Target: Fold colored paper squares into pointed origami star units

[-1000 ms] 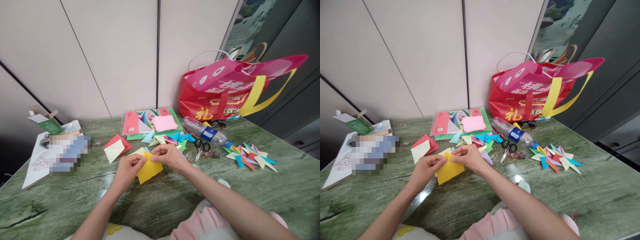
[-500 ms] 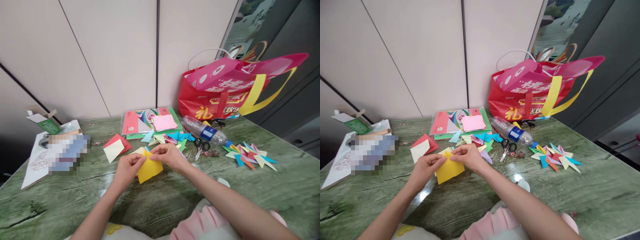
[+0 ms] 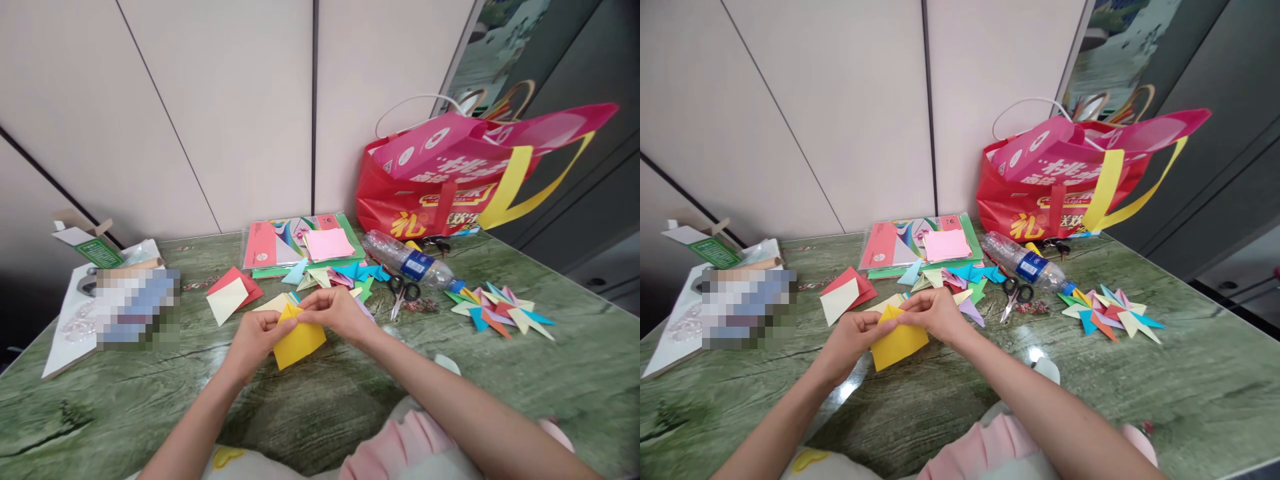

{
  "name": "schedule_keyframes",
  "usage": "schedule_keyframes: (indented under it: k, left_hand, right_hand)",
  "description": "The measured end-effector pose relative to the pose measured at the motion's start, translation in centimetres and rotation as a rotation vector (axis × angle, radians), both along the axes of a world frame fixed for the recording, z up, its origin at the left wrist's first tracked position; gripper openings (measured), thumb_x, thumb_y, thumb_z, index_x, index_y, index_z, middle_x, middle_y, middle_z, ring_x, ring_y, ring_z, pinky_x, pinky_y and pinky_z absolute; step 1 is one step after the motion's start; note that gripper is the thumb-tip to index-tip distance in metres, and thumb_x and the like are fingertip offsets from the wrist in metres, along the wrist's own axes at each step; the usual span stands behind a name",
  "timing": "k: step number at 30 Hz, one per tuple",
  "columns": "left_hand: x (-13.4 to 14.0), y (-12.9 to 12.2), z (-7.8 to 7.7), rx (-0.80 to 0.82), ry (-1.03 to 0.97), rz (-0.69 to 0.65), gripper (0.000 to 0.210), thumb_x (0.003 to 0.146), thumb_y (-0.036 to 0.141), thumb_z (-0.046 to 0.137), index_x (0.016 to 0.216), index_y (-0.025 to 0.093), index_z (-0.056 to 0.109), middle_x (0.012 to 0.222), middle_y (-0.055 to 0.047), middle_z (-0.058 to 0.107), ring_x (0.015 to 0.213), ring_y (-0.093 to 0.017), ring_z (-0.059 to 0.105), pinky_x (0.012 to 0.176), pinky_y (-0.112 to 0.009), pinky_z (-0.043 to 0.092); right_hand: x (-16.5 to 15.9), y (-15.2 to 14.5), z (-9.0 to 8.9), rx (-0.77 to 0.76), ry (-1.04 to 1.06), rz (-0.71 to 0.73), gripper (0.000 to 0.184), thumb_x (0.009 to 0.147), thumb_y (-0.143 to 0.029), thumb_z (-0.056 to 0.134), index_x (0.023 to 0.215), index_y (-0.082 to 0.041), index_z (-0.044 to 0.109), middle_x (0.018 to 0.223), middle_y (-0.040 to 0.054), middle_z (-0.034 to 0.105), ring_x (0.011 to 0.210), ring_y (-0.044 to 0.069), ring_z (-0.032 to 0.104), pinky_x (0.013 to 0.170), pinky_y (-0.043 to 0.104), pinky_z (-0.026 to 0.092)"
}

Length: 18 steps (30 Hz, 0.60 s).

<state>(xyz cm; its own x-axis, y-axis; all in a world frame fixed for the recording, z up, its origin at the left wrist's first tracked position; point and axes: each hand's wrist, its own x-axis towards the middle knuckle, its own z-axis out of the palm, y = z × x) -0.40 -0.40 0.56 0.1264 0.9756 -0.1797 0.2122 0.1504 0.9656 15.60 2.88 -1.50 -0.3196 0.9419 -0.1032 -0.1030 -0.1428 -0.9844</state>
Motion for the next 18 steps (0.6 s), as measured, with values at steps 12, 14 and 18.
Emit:
schedule_keyframes:
  k: [12,14,18]
  left_hand:
    - [0.00,0.03,-0.01,0.044,0.102,-0.088,0.037,0.062,0.048,0.064,0.055,0.012,0.060,0.046,0.003,0.050,0.042,-0.008,0.040,0.040,-0.019,0.026]
    - [0.05,0.01,-0.02,0.043,0.143,-0.117,0.037,0.064,0.047,0.063,0.054,0.012,0.059,0.045,0.004,0.047,0.041,-0.007,0.036,0.040,-0.018,0.023]
    - [0.20,-0.06,0.02,0.027,0.154,-0.137,0.036,0.065,0.046,0.062,0.056,0.011,0.061,0.046,0.003,0.048,0.042,-0.007,0.036,0.040,-0.018,0.022]
  right_hand:
    - [0.22,0.04,0.17,0.113,-0.046,0.094,0.030,0.060,-0.040,0.069,0.074,-0.014,0.067,0.068,0.0009,0.065,0.061,0.011,0.056,0.059,0.024,0.041]
    - [0.16,0.00,0.22,0.132,-0.054,0.104,0.029,0.063,-0.041,0.067,0.072,-0.014,0.067,0.067,0.0002,0.064,0.061,0.011,0.054,0.058,0.023,0.040]
    - [0.08,-0.03,0.20,0.146,-0.078,0.095,0.027,0.064,-0.040,0.066,0.068,-0.014,0.065,0.062,-0.0011,0.061,0.057,0.010,0.051,0.054,0.022,0.037]
